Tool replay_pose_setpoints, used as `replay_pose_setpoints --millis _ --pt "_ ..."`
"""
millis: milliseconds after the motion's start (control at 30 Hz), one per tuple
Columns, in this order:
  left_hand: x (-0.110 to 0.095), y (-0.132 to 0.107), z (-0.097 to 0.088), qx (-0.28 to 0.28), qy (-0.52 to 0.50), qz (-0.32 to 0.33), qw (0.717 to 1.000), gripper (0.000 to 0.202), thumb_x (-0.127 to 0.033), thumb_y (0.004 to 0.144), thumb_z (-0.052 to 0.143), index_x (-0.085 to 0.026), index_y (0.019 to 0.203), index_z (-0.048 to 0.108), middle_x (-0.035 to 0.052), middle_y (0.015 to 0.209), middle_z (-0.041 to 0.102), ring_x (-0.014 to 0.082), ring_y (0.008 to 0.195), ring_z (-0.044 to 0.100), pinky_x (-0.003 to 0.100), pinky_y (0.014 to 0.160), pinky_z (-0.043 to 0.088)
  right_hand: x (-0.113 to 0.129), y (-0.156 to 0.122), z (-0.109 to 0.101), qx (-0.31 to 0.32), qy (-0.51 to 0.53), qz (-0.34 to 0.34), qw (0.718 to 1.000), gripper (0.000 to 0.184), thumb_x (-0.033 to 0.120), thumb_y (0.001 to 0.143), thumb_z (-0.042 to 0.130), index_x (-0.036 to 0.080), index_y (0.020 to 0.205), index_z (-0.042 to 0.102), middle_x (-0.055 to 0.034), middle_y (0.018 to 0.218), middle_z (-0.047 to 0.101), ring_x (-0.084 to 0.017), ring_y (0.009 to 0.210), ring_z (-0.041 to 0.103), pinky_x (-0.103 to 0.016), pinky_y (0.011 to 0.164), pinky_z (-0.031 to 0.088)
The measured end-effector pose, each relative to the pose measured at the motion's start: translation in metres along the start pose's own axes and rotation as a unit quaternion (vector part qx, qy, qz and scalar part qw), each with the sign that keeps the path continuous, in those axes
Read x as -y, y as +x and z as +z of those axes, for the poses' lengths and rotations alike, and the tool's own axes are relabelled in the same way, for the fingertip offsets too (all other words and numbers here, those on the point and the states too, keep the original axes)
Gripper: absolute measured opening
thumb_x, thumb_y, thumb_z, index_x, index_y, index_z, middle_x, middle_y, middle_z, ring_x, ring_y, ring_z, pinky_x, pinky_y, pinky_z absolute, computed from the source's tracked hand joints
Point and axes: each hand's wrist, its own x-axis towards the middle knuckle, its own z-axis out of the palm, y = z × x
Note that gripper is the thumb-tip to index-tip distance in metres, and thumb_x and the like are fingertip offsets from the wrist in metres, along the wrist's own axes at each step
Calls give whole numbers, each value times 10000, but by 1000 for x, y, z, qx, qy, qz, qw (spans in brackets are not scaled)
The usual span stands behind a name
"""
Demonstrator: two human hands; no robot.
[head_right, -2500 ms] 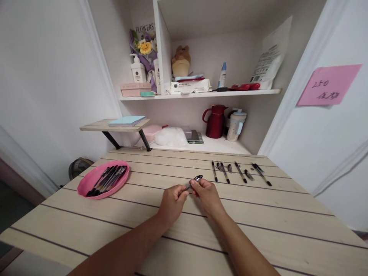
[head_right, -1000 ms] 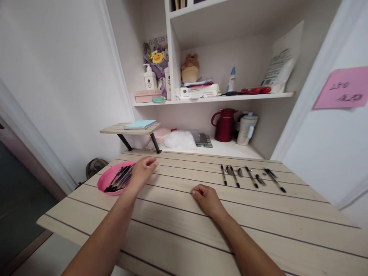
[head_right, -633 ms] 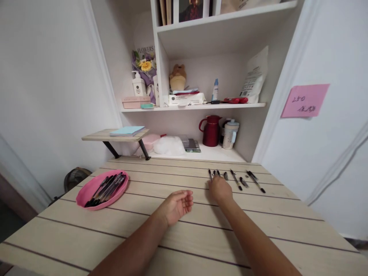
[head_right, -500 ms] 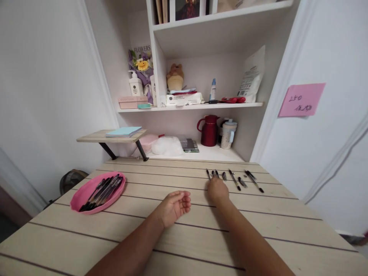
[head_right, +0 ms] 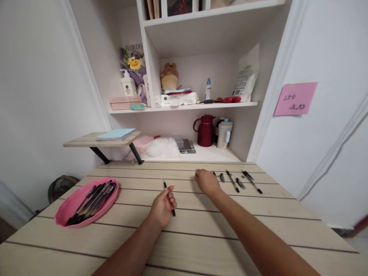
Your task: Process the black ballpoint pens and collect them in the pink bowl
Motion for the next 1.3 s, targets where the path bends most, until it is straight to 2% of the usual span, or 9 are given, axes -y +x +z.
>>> replay_pose_setpoints --millis 67,167,500,700,867,967,1067,1167,1300 --pt "-1 0 -1 -1 12 -15 1000 163 -254 790 547 -136 899 571 -51 547 404 26 376 347 142 367 267 -19 19 -8 -9 -43 35 998 228 186 811 462 109 953 623 -208 1007 620 -263 892 610 -328 717 413" --pt "-3 1 -1 3 16 -26 1000 171 -261 786 544 -137 902 567 -58 549 380 11 358 282 131 342 183 -39 36 -5 -1 -84 61 995 219 158 799 471 106 934 635 -214 1020 609 -271 894 614 -340 730 411" --pt "-2 -1 0 11 40 -13 999 215 -285 754 575 -136 909 563 -47 562 404 16 370 298 140 347 158 -61 36 15 1 -105 95 990 228 164 807 444 127 898 650 -164 948 648 -229 887 608 -284 721 396" --pt "-3 -4 1 31 72 -22 997 259 -309 739 583 -136 931 557 -46 558 424 19 362 299 148 344 139 -47 16 15 -17 -43 67 997 191 149 796 441 132 855 622 -155 915 648 -220 841 607 -283 698 388" --pt "1 -11 5 53 146 -24 988 328 -421 751 549 -166 951 502 -47 573 476 14 336 273 147 340 123 -9 -25 28 -5 95 17 995 188 197 781 429 180 808 614 -22 708 655 -147 652 594 -228 581 404" --pt "6 -17 7 77 201 -10 976 316 -442 733 560 -189 894 461 -61 570 485 8 320 263 139 335 122 10 -52 32 27 418 88 904 135 218 721 500 157 768 610 15 500 564 -122 440 489 -235 448 362" --pt "10 -24 8 131 266 -12 955 267 -418 743 533 -189 848 446 -63 560 493 7 298 258 142 318 115 18 -71 25 39 584 135 800 135 201 625 635 148 747 616 15 492 557 -91 419 454 -224 435 362" --pt "13 -31 11 161 313 -15 936 215 -378 746 508 -187 817 440 -65 536 494 10 272 254 151 303 98 17 -82 19 49 649 135 747 206 225 586 720 145 752 627 0 549 576 -81 463 474 -209 445 375" --pt "14 -37 14 168 341 -16 925 176 -345 739 498 -189 787 434 -69 505 496 15 252 252 161 296 95 13 -90 20 61 693 115 709 279 320 573 764 149 750 631 2 577 572 -77 473 472 -198 420 357"
